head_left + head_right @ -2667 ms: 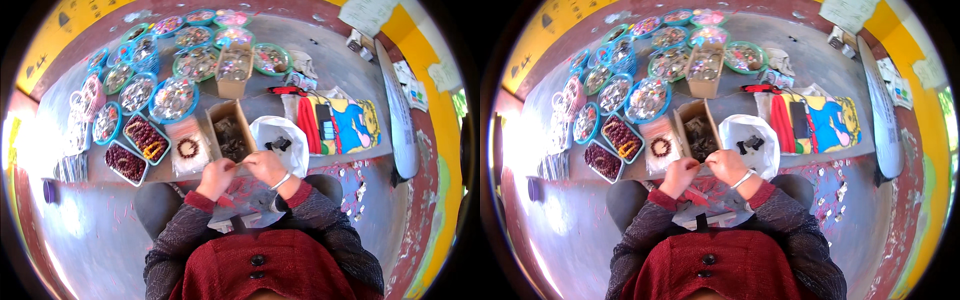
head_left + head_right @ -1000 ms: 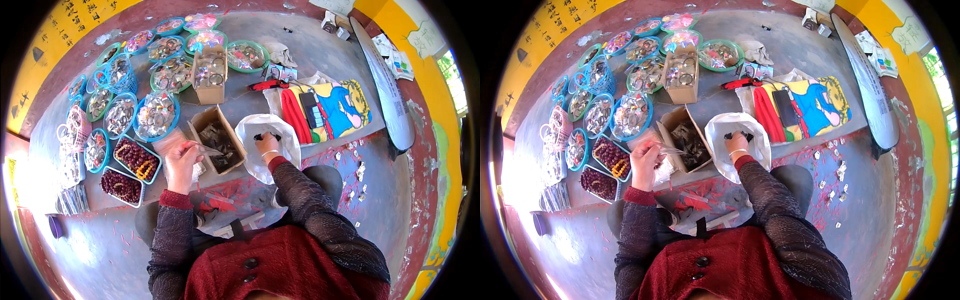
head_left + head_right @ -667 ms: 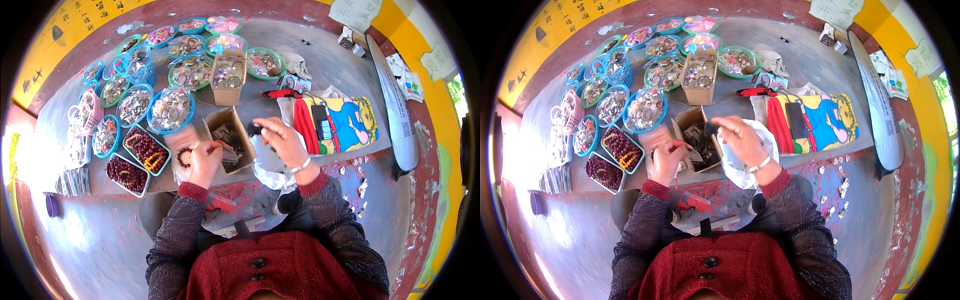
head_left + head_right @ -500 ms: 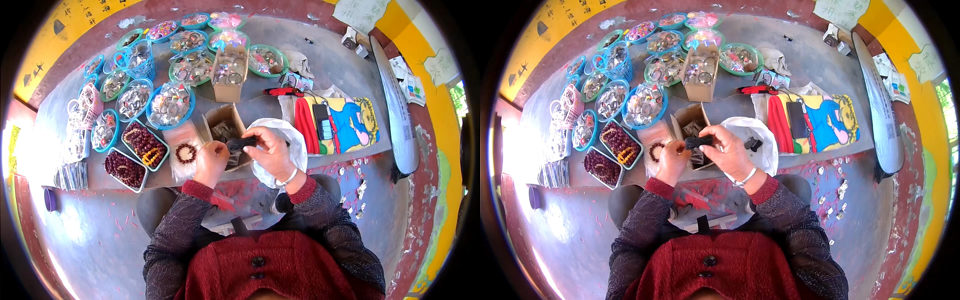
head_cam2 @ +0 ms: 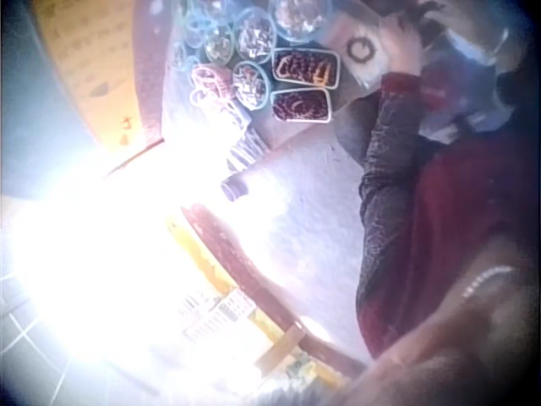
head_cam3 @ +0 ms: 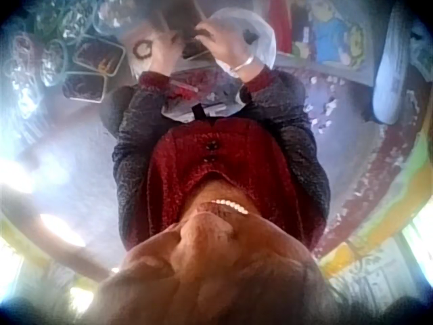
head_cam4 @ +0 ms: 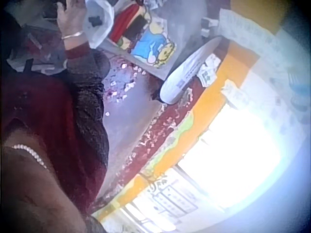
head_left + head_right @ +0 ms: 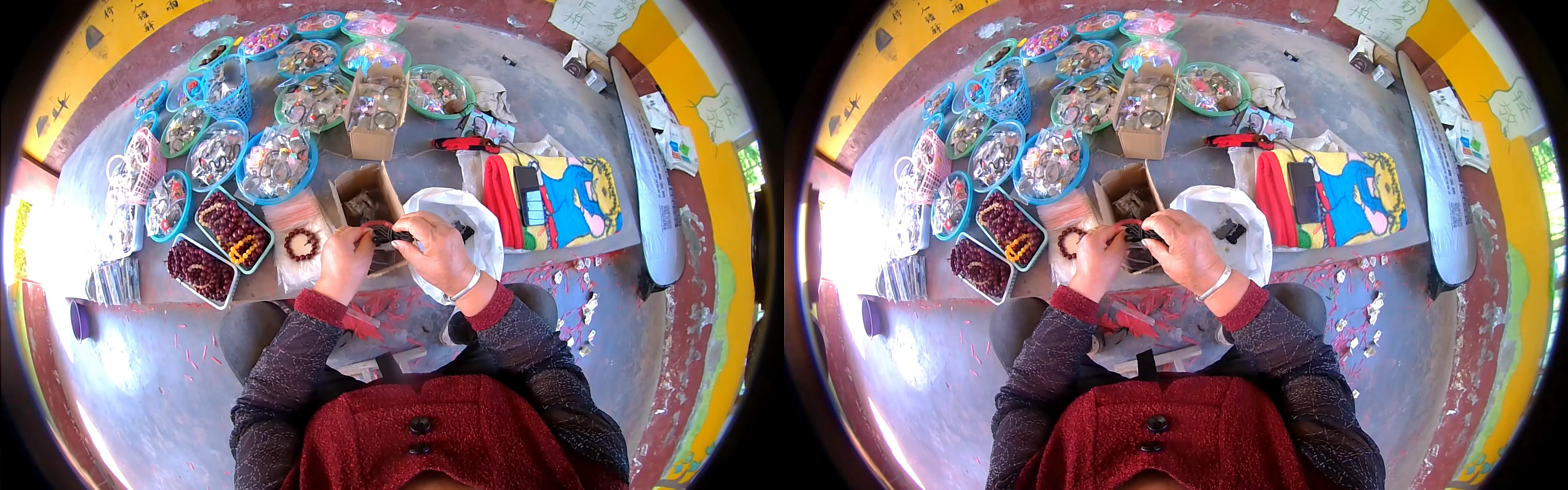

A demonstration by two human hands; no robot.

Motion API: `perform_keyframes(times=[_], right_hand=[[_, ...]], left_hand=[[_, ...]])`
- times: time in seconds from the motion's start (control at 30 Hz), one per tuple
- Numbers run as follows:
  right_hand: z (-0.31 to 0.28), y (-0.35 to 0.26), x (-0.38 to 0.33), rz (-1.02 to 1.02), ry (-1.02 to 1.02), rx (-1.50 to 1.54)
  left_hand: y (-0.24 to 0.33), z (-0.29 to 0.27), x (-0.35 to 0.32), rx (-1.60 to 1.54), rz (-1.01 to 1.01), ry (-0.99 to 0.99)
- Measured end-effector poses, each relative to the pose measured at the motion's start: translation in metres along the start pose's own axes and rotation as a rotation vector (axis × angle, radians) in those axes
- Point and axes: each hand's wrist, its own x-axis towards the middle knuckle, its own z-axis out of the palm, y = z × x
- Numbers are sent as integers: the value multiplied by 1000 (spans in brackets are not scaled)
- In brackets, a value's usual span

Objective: The person sits at a table and packs small dark beads into clear plastic bags. They pick up the beads, place them into the bags, and then tie the bags closed with red string. The finished packages are placed into a cardboard box.

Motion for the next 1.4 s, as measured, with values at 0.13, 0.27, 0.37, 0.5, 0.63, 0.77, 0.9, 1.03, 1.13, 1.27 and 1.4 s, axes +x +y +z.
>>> perform_keyframes(times=[0.13,0.27,0.37,0.5,0.63,0.77,0.9,1.03,1.13,1.27,1.4], right_hand=[[-1,3,-1,22,6,-26],[-3,1,-1,84,-20,-43],[-2,0,-2,92,-42,-56],[-2,5,-2,-4,-102,-86],[-7,6,-3,-11,-193,-36],[-8,3,-3,186,-225,61],[-9,5,-2,265,-194,64],[-10,13,-3,246,-134,210],[-9,13,-4,233,-133,179],[-8,13,-3,142,-200,22],[-5,20,-4,-46,-117,3]], left_hand=[[8,-1,0,64,105,15],[13,2,-4,77,163,38],[15,2,-7,81,146,8],[16,5,-9,22,190,6],[19,8,-10,-32,249,-41],[19,10,-14,-93,153,-135],[17,11,-14,-432,-249,-303],[23,6,-11,-478,-341,-307],[23,8,-11,-497,-366,-280],[23,9,-13,-530,-378,-255],[28,8,-12,-531,-353,-234]])
